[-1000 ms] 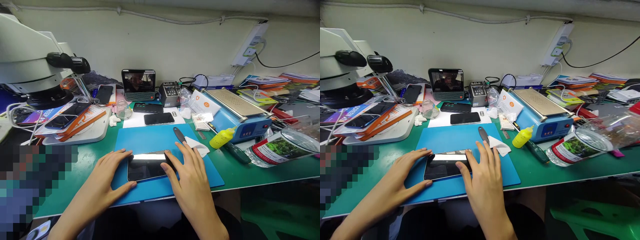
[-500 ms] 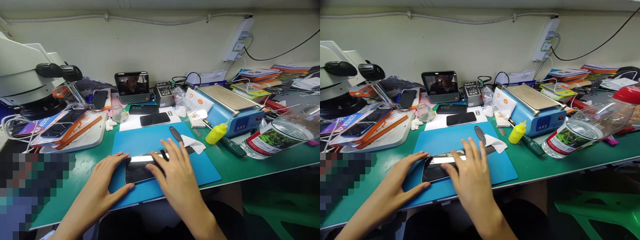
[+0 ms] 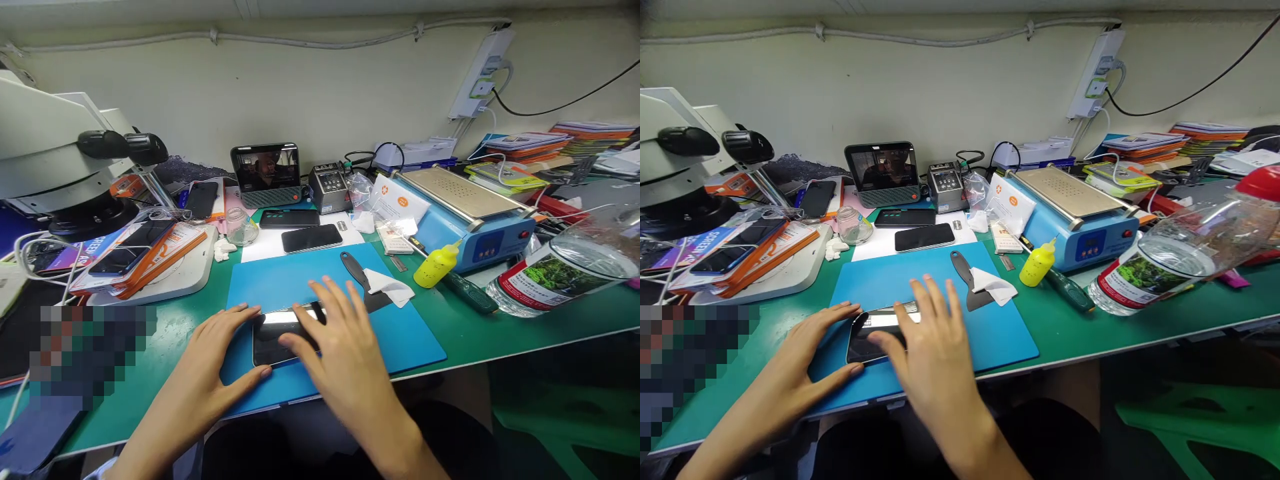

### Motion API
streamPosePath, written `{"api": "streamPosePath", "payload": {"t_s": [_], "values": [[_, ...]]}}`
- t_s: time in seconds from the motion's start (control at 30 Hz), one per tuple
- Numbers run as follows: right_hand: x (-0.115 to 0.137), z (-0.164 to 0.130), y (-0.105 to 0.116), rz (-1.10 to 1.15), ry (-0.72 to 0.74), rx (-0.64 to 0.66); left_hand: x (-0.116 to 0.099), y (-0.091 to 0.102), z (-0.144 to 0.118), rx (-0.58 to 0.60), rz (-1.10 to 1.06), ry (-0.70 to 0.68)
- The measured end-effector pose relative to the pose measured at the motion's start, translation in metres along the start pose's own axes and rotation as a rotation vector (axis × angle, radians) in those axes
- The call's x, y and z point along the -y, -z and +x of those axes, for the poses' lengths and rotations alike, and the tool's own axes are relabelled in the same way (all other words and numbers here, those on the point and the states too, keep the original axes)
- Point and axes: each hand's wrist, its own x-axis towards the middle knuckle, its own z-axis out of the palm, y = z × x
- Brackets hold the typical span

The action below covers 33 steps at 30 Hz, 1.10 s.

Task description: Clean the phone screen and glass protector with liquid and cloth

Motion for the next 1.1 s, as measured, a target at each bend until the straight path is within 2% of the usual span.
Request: {"api": "streamPosePath", "payload": {"t_s": [0.17,0.43,0.6,0.7,0.87,1.03,1.1], "values": [[-0.032,-0.015,0.013,-0.128,-0.077,-0.087,-0.002,0.001,-0.001,0.011,-0.009,0.037],[-0.006,-0.007,-0.001,-0.057,0.023,-0.024,-0.003,0.001,0.0,0.0,-0.006,0.01],[-0.026,-0.013,0.008,-0.136,-0.074,-0.086,-0.003,0.002,0.0,0.014,-0.006,0.03],[-0.03,-0.018,0.008,-0.181,-0.069,-0.115,-0.004,0.002,0.001,0.011,-0.016,0.025],[-0.028,-0.01,0.0,-0.111,0.033,-0.061,-0.006,0.003,0.002,0.023,-0.054,0.066],[-0.05,-0.006,0.0,-0.004,-0.07,-0.068,-0.014,0.009,0.004,0.081,-0.11,0.138],[-0.056,-0.007,-0.001,0.004,-0.06,-0.08,-0.017,0.012,0.005,0.08,-0.126,0.142]]}}
